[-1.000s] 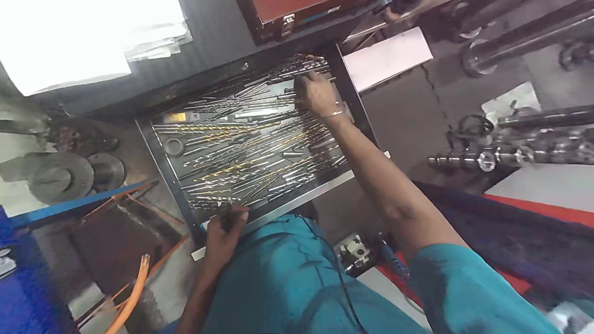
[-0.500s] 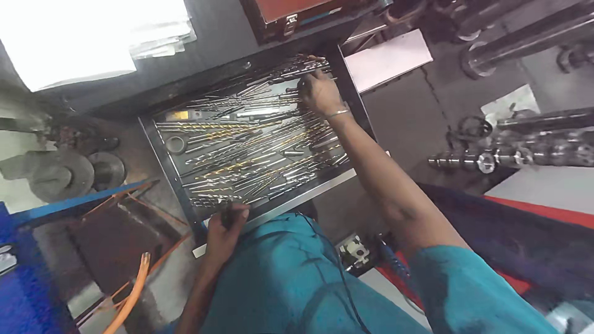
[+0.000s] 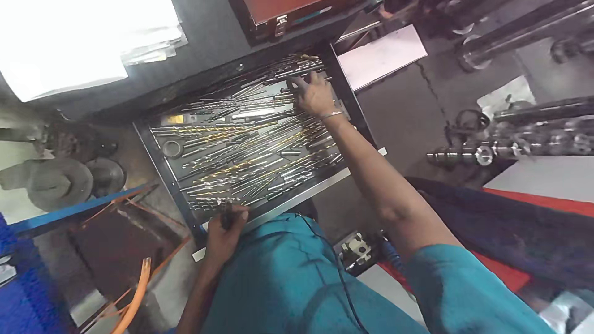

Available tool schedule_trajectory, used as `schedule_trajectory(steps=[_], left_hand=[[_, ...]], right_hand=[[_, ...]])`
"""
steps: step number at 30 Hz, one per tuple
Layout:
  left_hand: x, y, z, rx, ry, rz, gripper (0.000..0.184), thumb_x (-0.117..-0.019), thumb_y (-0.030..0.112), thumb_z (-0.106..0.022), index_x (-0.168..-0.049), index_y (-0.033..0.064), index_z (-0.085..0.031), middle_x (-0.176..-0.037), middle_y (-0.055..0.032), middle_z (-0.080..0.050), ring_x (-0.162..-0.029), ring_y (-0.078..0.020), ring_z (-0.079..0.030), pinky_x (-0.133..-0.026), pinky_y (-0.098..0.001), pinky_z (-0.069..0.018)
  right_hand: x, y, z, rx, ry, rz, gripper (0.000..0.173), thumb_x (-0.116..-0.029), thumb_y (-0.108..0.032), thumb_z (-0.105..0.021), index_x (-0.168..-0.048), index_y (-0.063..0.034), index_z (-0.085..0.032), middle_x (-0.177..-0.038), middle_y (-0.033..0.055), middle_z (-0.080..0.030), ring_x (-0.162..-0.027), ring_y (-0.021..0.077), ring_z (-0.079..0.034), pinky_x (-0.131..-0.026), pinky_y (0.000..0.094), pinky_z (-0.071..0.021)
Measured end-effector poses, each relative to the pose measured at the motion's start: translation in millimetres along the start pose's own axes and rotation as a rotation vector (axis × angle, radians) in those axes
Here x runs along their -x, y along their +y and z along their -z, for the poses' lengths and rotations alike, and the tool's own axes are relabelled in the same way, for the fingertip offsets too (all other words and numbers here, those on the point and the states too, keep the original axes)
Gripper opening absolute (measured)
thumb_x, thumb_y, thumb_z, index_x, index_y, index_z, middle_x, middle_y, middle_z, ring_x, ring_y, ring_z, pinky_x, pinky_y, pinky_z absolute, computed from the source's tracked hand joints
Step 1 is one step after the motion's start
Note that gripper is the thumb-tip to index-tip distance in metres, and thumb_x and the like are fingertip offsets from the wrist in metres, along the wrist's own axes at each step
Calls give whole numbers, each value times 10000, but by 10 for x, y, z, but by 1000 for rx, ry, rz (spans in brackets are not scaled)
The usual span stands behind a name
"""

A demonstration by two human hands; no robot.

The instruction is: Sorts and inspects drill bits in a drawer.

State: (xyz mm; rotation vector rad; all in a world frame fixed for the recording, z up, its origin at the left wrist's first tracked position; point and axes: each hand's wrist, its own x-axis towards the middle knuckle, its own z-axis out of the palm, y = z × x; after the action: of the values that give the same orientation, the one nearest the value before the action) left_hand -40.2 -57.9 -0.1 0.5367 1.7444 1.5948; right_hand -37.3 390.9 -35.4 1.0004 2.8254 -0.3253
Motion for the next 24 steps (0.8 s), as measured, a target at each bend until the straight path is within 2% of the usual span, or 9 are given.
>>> schedule_trajectory(steps=[2,6,10,13,16,19,22,24], left_hand=[[-3,8,-4,-10,1,2,149,-954,197,-686,-1060,96,-718,-887,84,-729,-700,15,-638,-637,-167,-546],[10,-14,13,9,5,-19,144,-960,198,-688,-1071,112,-720,-904,86,-737,-690,15,-636,-627,-161,-541],[12,-15,11,17,13,-23,132,-959,192,-691,-1066,123,-724,-899,94,-736,-684,22,-630,-627,-156,-539],[3,9,-5,-31,32,0,143,-943,179,-688,-1062,104,-715,-900,85,-736,-714,12,-650,-647,-171,-556],[13,20,-17,-27,56,15,164,-940,184,-696,-1084,106,-687,-933,81,-741,-744,-3,-665,-668,-183,-567],[14,20,-19,-26,65,21,159,-935,185,-699,-1077,113,-691,-912,97,-733,-716,14,-647,-637,-166,-550],[-5,29,-19,-53,49,45,182,-930,183,-696,-1078,78,-685,-887,88,-727,-700,20,-643,-621,-166,-547],[-13,24,-18,-64,26,37,175,-938,169,-683,-1083,70,-685,-906,79,-734,-727,13,-654,-651,-171,-556]], right_hand=[[1,8,23,-28,-23,27,474,-924,-226,-645,-1387,-328,-627,-1429,282,-513,-1310,510,-488,-984,714,-405],[-25,37,-11,-100,-6,32,416,-906,-219,-670,-1320,-258,-671,-1419,273,-523,-1301,505,-497,-993,709,-418],[-34,12,-44,-132,21,34,419,-929,-237,-652,-1343,-166,-660,-1419,275,-532,-1313,497,-501,-1032,708,-405],[14,-34,-41,-147,58,23,394,-973,-275,-609,-1346,-158,-655,-1432,233,-548,-1343,445,-504,-1080,662,-402],[103,14,-42,-173,162,-67,443,-988,-336,-573,-1370,-121,-637,-1423,218,-561,-1325,433,-519,-1048,636,-436],[106,122,-103,-135,173,-129,618,-1005,-468,-534,-1487,-81,-522,-1550,203,-459,-1412,424,-453,-1117,641,-380],[66,127,-135,-83,76,-161,726,-1036,-585,-391,-1605,-135,-364,-1681,122,-296,-1528,356,-316,-1189,648,-274],[40,99,-99,-72,7,-183,785,-1024,-656,-341,-1645,-180,-273,-1721,75,-202,-1559,340,-251,-1191,660,-251]])
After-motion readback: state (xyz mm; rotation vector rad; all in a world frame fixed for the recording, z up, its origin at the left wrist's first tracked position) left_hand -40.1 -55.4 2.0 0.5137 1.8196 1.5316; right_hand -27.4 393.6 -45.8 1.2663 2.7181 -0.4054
